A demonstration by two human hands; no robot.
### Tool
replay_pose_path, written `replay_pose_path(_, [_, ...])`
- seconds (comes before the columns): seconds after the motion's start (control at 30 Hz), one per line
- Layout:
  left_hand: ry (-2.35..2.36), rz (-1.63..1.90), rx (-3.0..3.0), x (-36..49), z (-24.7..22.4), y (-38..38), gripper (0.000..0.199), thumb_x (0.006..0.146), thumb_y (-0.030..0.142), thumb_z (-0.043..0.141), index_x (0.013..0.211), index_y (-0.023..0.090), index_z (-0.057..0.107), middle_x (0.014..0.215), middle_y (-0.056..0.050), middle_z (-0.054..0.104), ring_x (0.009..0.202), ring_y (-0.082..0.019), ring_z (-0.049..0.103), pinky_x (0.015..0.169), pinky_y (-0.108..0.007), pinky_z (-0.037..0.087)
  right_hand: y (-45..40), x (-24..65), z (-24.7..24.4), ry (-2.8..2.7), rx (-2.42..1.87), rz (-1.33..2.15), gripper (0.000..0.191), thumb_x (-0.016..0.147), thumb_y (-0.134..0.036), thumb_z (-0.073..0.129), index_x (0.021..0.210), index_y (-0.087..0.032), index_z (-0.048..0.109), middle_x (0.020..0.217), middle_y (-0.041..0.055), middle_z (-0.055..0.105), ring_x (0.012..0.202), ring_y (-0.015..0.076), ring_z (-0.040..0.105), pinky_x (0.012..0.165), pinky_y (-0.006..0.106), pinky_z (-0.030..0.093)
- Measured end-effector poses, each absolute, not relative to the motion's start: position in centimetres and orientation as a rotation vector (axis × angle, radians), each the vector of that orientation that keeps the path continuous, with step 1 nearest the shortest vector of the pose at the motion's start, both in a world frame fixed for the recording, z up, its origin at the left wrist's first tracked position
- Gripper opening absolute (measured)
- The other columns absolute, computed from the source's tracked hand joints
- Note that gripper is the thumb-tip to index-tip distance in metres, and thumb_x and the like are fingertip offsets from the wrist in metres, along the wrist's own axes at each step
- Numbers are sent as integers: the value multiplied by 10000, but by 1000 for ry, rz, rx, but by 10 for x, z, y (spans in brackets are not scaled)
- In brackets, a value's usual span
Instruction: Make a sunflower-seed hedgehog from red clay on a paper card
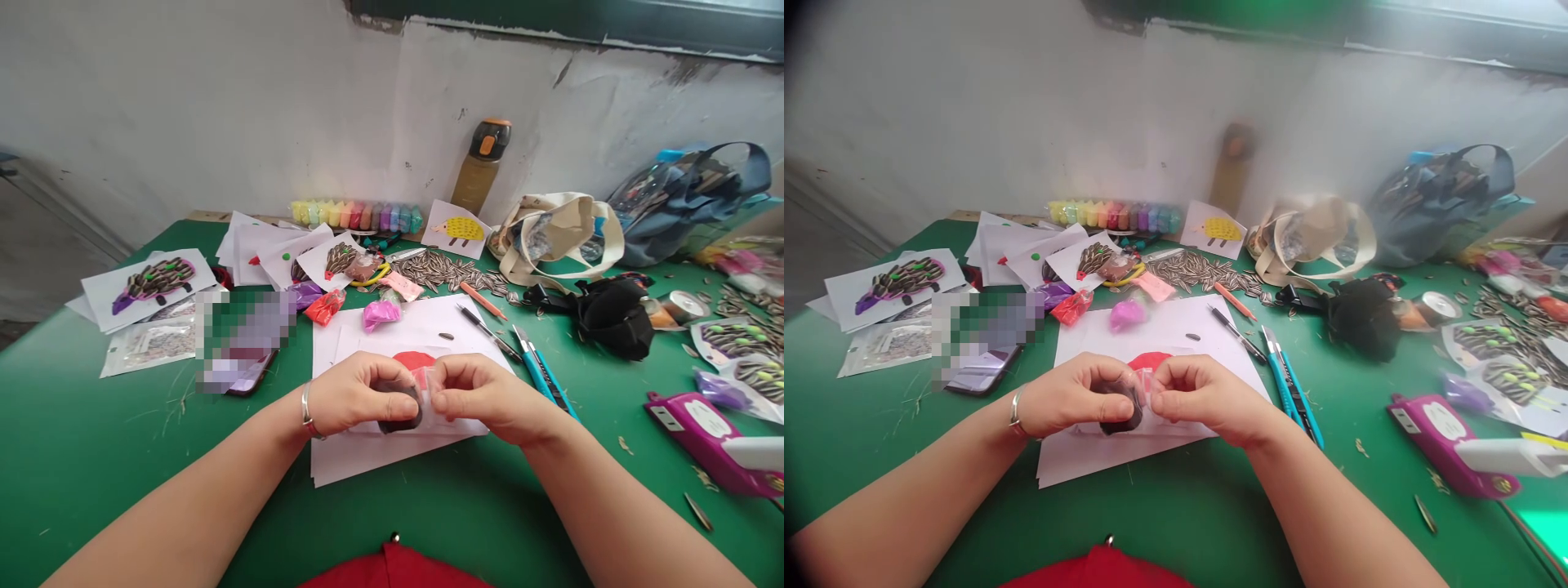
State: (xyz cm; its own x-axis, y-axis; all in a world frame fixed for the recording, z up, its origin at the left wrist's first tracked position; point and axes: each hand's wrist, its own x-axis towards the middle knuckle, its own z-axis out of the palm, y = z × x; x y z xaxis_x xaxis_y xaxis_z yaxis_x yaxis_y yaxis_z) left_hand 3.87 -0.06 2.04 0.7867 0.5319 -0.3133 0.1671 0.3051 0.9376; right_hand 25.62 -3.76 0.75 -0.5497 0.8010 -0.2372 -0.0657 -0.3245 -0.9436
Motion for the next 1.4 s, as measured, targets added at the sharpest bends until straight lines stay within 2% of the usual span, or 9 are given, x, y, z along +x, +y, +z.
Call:
replay_pose_path(0.1, [666, 281, 1260, 38, 21, -1, 152, 774, 266, 721, 797, 120, 687, 665, 14, 620, 573, -76, 506, 538, -189, 426, -38, 257, 6, -1278, -875, 1979, 196, 812, -315, 722, 750, -152, 633, 691, -18, 556, 638, 95, 473, 611, 234, 353])
replay_pose_path(0.27, [657, 305, 1223, 37, 21, 0, 186, 756, 279, 737, 817, 106, 705, 681, -12, 652, 600, -97, 549, 550, -203, 444, -38, 256, 3, -1266, -755, 1991, 193, 875, -288, 651, 771, -130, 691, 708, 39, 651, 738, 147, 583, 767, 302, 426])
replay_pose_path(0.47, [630, 265, 1190, 36, 18, 1, 155, 749, 262, 748, 804, 124, 702, 658, 5, 646, 554, -77, 523, 525, -191, 426, -39, 257, 5, -1284, -804, 2053, 143, 789, -254, 737, 777, -135, 659, 731, 23, 639, 682, 121, 557, 655, 253, 417])
replay_pose_path(0.63, [663, 248, 1216, 37, 18, -1, 209, 754, 316, 746, 826, 129, 686, 655, 19, 616, 559, -78, 504, 519, -193, 407, -41, 252, 6, -1333, -909, 1985, 226, 792, -279, 720, 687, -154, 564, 653, -26, 538, 589, 74, 426, 535, 208, 302])
replay_pose_path(0.83, [813, 360, 1422, 41, 24, -3, 269, 715, 349, 766, 860, 135, 691, 750, 9, 627, 666, -101, 512, 591, -206, 414, -44, 246, 4, -1341, -1070, 1808, 332, 787, -310, 722, 641, -174, 456, 587, -65, 386, 556, 67, 293, 505, 225, 198])
replay_pose_path(0.9, [833, 353, 1429, 41, 26, -4, 229, 741, 332, 738, 842, 132, 690, 757, 2, 634, 658, -98, 511, 574, -202, 411, -44, 245, 4, -1337, -1063, 1808, 351, 788, -332, 727, 636, -174, 453, 588, -64, 381, 558, 69, 293, 509, 227, 198])
replay_pose_path(1.1, [806, 328, 1315, 42, 26, -4, 147, 778, 266, 659, 842, 134, 663, 647, 21, 586, 560, -80, 469, 488, -193, 365, -42, 246, 2, -1237, -1018, 1845, 304, 787, -394, 731, 696, -168, 548, 672, -26, 513, 610, 92, 434, 581, 241, 321])
replay_pose_path(1.27, [790, 356, 1271, 43, 23, -4, 113, 785, 246, 628, 836, 145, 624, 651, 19, 583, 572, -91, 495, 506, -204, 374, -43, 240, 5, -1359, -1238, 1526, 264, 822, -360, 663, 664, -186, 543, 622, -35, 486, 605, 107, 417, 576, 255, 324])
replay_pose_path(1.4, [813, 392, 1264, 43, 21, -5, 88, 799, 230, 621, 808, 149, 587, 636, 34, 546, 563, -80, 451, 509, -200, 354, -47, 234, 7, -1536, -1378, 1092, 134, 827, -237, 611, 735, -211, 517, 717, -20, 520, 674, 128, 466, 613, 265, 379])
